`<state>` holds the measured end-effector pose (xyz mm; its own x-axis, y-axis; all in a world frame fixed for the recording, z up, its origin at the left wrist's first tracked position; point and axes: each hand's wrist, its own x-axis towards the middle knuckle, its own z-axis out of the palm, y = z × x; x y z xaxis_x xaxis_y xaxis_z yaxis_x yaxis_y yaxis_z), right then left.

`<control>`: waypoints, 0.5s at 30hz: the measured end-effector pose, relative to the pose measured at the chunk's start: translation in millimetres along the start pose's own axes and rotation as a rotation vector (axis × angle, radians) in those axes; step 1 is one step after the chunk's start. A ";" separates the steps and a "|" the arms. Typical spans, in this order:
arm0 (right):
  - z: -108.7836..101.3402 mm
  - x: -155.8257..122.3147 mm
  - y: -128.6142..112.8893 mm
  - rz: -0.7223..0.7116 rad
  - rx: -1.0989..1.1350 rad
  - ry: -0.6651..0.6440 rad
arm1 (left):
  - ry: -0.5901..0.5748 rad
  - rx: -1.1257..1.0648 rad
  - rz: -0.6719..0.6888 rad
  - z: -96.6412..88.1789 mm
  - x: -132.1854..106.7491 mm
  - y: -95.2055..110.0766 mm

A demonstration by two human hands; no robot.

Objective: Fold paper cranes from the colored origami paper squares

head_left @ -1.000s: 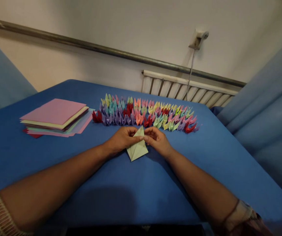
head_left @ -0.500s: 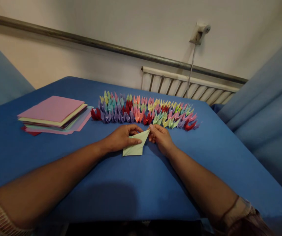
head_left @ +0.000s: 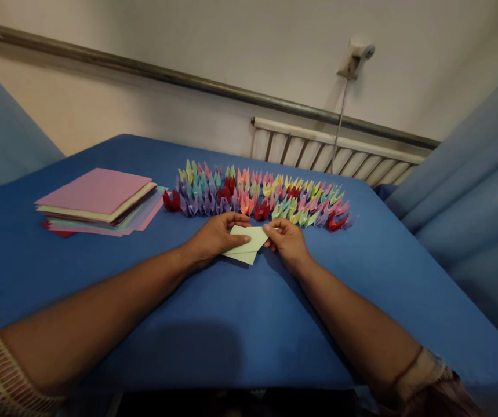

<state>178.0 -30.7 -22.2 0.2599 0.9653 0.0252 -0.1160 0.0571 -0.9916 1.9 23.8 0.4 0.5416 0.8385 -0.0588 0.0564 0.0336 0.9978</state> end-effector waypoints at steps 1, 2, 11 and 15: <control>-0.1 0.7 1.4 -0.008 0.007 0.010 | -0.007 -0.024 -0.022 0.7 -0.6 0.4; -0.3 1.5 3.4 -0.014 0.011 0.020 | -0.016 -0.041 -0.038 1.3 -0.9 0.4; -11.9 0.3 7.8 -0.234 -0.774 0.021 | -0.131 0.493 0.195 -6.8 6.9 -16.4; -3.8 -22.8 -10.9 -0.514 -1.142 -0.022 | -0.181 0.765 0.385 -6.4 2.6 -14.6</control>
<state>177.0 -54.3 -12.4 0.0115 0.9015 0.4326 0.8931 0.1853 -0.4099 -2.9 29.1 -14.1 0.7602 0.6150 0.2095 0.3545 -0.6628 0.6595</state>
